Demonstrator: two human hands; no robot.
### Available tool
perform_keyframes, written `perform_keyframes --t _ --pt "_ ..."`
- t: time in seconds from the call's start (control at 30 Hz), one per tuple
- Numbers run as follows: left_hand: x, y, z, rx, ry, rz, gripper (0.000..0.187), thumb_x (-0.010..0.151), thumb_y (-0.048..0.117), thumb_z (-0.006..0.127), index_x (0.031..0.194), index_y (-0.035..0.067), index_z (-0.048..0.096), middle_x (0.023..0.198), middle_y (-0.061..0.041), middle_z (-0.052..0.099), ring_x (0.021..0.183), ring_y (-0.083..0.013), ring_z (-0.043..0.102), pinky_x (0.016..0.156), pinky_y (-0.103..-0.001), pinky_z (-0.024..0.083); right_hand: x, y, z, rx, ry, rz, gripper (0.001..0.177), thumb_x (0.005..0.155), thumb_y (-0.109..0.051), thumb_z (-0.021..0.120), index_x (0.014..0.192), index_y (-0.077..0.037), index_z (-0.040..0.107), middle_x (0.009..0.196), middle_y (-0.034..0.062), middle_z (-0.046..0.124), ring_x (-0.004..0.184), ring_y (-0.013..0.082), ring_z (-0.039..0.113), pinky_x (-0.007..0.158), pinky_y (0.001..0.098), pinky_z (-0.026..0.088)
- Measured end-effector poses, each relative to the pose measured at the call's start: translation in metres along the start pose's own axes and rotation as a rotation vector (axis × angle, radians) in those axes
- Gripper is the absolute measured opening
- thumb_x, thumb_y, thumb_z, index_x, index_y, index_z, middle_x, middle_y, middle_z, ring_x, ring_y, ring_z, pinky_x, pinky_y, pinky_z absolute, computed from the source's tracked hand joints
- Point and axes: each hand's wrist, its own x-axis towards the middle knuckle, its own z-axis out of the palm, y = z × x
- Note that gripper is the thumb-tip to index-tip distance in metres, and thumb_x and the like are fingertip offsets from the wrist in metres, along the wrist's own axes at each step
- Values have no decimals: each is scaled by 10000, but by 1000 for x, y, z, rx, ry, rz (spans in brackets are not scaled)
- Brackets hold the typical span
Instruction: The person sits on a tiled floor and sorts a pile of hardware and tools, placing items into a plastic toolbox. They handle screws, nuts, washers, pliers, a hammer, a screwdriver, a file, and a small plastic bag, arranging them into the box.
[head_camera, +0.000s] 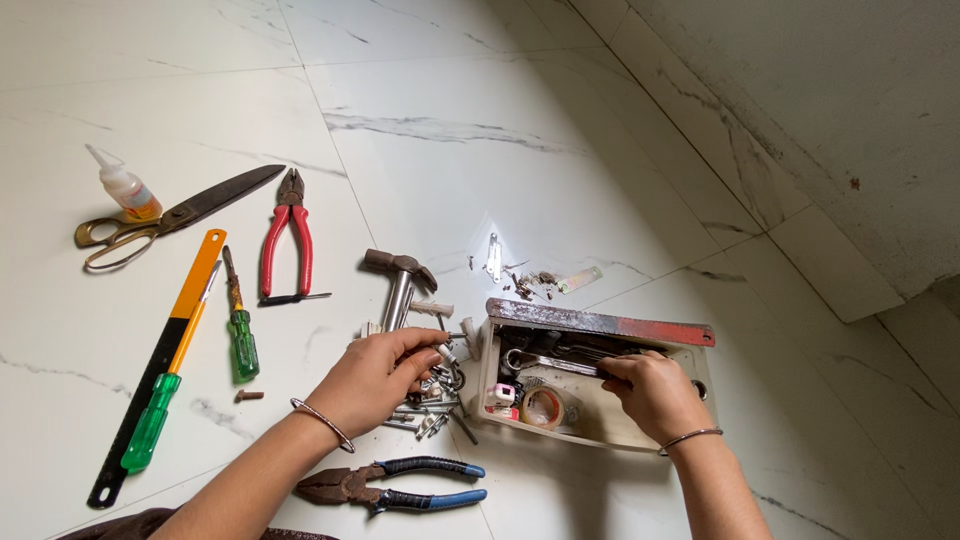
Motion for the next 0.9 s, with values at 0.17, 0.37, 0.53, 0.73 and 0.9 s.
perform_keyframes --t 0.17,0.37,0.53,0.73,0.9 --pt "0 -1 1 20 -9 -16 381 973 301 567 1322 198 679 973 9 824 758 -90 739 761 -256 608 4 4 10 20 -41 29 295 853 -249 752 1139 -183 779 1099 57 774 1022 281 699 944 379 553" --pt "2 -1 1 -8 -8 4 382 974 283 562 1328 191 672 989 17 820 756 -91 746 759 -254 618 6 8 19 29 -52 38 308 853 -233 751 1156 -186 770 1080 63 777 978 285 718 928 381 563" --pt "0 0 1 20 -8 -9 381 973 278 561 1328 193 671 988 10 821 742 -96 733 754 -258 606 6 11 26 75 -24 21 307 857 -179 731 1162 -169 768 1106 79 762 1000 294 715 927 381 565" --pt "1 -1 2 8 -2 5 379 974 270 564 1327 183 672 1000 11 827 737 -98 725 748 -259 603 8 15 36 51 35 -65 294 856 -167 721 1144 -148 774 1123 75 762 1039 302 695 954 385 547" --pt "1 -4 3 -16 3 18 382 973 255 564 1330 172 671 1000 2 824 735 -99 730 749 -262 605 7 15 39 53 58 -86 301 854 -167 718 1150 -143 769 1133 69 755 1048 299 679 950 382 540"
